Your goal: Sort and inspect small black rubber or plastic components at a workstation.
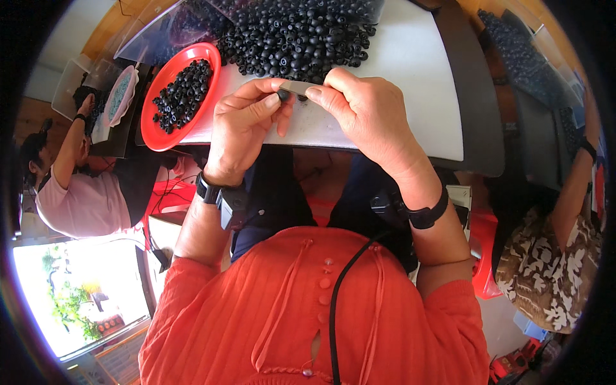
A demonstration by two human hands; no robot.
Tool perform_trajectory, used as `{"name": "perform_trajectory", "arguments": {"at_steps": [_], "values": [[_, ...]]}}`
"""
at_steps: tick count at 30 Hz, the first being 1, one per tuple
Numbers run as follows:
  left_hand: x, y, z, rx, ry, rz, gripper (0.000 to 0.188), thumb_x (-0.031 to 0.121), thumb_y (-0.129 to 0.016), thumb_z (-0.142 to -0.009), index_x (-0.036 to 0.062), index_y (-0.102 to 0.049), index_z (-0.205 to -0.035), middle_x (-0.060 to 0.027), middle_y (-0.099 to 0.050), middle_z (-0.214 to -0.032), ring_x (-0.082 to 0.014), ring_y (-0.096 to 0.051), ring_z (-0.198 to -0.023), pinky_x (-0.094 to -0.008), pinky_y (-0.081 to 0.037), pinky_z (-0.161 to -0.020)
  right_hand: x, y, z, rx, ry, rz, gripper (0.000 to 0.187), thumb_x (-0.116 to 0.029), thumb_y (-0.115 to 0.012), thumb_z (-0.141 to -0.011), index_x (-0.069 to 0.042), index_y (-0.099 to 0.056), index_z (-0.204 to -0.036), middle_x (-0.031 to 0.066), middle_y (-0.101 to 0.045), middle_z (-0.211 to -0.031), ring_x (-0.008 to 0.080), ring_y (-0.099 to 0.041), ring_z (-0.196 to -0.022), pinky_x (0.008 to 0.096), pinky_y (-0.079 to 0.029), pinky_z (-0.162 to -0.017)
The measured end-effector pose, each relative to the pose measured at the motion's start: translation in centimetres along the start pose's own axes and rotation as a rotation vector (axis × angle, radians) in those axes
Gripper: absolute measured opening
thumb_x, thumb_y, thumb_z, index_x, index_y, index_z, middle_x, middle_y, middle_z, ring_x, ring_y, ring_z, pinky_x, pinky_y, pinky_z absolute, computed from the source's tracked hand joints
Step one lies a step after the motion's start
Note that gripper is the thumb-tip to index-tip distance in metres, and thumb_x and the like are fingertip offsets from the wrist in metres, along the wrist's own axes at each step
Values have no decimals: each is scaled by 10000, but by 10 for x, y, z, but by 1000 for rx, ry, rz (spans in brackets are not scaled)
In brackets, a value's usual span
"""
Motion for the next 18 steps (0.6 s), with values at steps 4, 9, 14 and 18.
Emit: {"name": "perform_trajectory", "arguments": {"at_steps": [4, 9, 14, 18], "values": [[-3, -1, -1, -9, 33, 50, 206, -16, -595, -1014, -77, -676, -1193, -170, -718, -976, -194, -672, -821, -322, -542, -685, 3, -1, -1, -23, -14, -18, 317, -313, -711, -990, -70, -642, -799, 92, -534, -549, 270, -547, -491, 399, -414, -499], [-4, -5, -1, -19, 42, 64, 231, -6, -585, -1021, -74, -677, -1222, -155, -713, -972, -193, -672, -835, -313, -538, -679, 1, -1, 0, -26, 8, -3, 314, -312, -710, -990, -73, -642, -798, 90, -527, -543, 264, -543, -488, 399, -414, -499], [-2, -8, 1, -43, 33, 65, 262, -10, -570, -1029, -69, -678, -1260, -135, -712, -971, -182, -667, -834, -312, -543, -676, -3, 0, 3, -1, 40, 6, 308, -305, -710, -989, -75, -637, -798, 85, -521, -535, 266, -544, -485, 399, -414, -500], [-4, -7, 3, 16, 36, 62, 260, -13, -553, -1038, -69, -684, -1256, -121, -708, -961, -176, -663, -838, -319, -557, -682, -4, 0, 2, 1, 56, 6, 309, -309, -710, -989, -77, -638, -797, 88, -516, -533, 269, -541, -484, 400, -413, -500]]}}
Point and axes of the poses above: each hand's wrist, its own z-axis away from the middle knuckle, its own y-axis out of the back of the hand, x = y × z, the point moved 10 cm from there along -z, towards the middle knuckle
